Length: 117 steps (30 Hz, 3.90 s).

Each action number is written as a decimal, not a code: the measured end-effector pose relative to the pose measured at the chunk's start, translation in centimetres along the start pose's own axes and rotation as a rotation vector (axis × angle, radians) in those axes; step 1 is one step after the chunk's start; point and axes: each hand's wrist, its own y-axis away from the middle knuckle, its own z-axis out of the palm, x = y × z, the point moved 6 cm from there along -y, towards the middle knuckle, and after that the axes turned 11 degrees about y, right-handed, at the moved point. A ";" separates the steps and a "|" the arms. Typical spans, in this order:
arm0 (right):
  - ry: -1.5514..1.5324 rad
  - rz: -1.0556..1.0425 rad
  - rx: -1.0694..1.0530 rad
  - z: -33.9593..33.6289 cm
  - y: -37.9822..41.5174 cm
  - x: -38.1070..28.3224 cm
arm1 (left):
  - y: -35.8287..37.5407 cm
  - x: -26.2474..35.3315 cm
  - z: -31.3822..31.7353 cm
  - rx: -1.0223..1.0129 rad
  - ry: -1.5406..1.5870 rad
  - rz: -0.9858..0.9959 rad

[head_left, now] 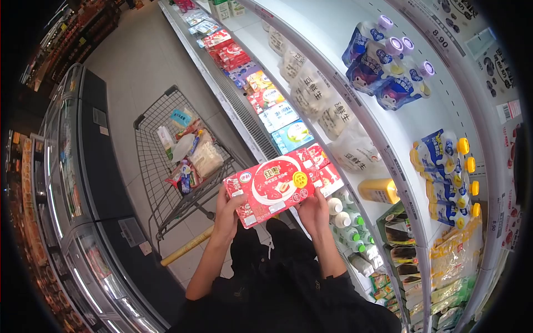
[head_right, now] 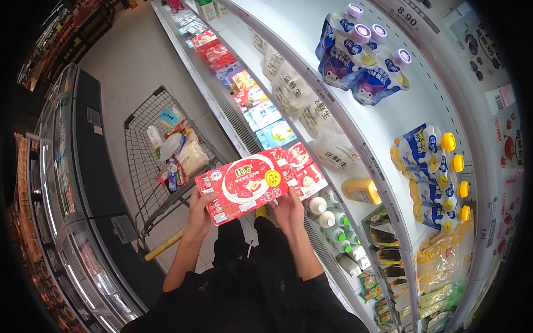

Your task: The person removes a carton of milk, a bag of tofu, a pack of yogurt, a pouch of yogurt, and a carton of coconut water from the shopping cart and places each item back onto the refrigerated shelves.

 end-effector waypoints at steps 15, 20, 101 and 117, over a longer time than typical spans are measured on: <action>-0.166 0.106 0.144 -6.0 -0.6 2.8 | 0.0 -8.4 7.8 -0.168 -0.600 0.100; -0.234 0.089 0.244 -10.1 0.5 2.5 | -2.0 -13.7 5.0 -0.135 -0.459 0.012; 2.275 -0.633 -0.420 21.5 -4.3 16.1 | 8.9 9.7 -22.5 0.456 -1.450 0.418; 2.413 -0.437 -0.267 22.7 -7.2 17.2 | 7.1 11.7 -24.3 0.236 -1.335 0.586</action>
